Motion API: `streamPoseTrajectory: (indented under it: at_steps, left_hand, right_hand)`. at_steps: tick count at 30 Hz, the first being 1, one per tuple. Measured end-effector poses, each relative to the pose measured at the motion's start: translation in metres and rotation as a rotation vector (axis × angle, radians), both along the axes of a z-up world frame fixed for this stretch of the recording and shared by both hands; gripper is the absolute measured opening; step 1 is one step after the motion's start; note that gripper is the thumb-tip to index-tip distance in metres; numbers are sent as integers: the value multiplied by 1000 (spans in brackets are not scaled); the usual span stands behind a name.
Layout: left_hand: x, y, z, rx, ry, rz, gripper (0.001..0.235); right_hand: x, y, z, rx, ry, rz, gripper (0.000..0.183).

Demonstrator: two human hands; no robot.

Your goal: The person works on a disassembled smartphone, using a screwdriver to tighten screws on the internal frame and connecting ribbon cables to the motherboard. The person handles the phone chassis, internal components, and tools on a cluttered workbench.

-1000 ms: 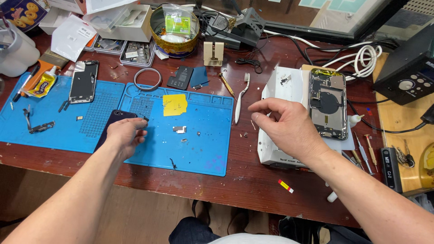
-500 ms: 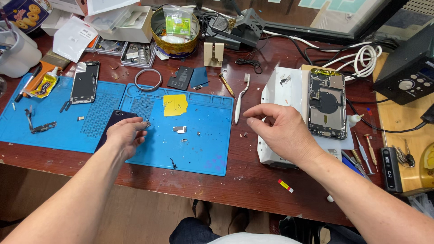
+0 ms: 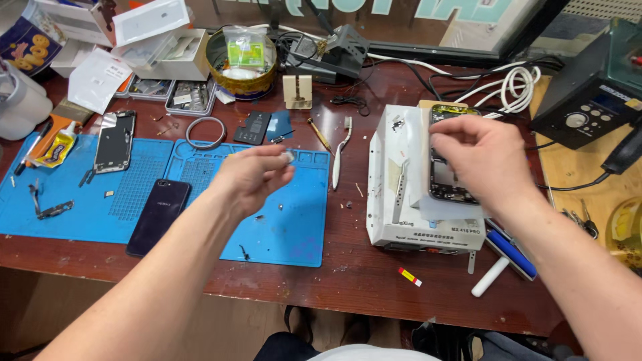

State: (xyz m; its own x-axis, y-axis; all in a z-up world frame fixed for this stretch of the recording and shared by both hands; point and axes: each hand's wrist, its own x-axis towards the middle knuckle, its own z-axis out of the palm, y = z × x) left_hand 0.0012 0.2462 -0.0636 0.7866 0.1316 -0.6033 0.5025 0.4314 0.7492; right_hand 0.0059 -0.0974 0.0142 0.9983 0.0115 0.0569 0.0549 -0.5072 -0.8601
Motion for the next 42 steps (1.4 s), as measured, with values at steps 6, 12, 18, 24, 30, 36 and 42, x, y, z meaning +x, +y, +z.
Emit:
streamPoseTrajectory:
  at_steps: [6,12,18,24,30,36,42]
  left_hand:
    - [29,-123,43,17,-261,-307,26]
    - [36,-197,66,323,-273,-446,23]
    - [37,-216,68,388,-246,-421,24]
    - [45,-214,61,382,-220,-337,24]
    - [46,-204,52,366,-151,-309,20]
    - [42,-205,48,392,-120,-343,15]
    - [39,-207,49,399,-108,-381,13]
  right_hand:
    - [22,-56,0,153,181,-43,22]
    - [33,-58,1,222,279,151,27]
    - [37,-63,-1,267,290,198,22]
    - [44,-58,-11,224,267,110,20]
    - [48,-50,-17,74,239,37,16]
    - [45,-42,-15,21,231,3,15]
    - [43,-37,-13,-63,203,-13,17]
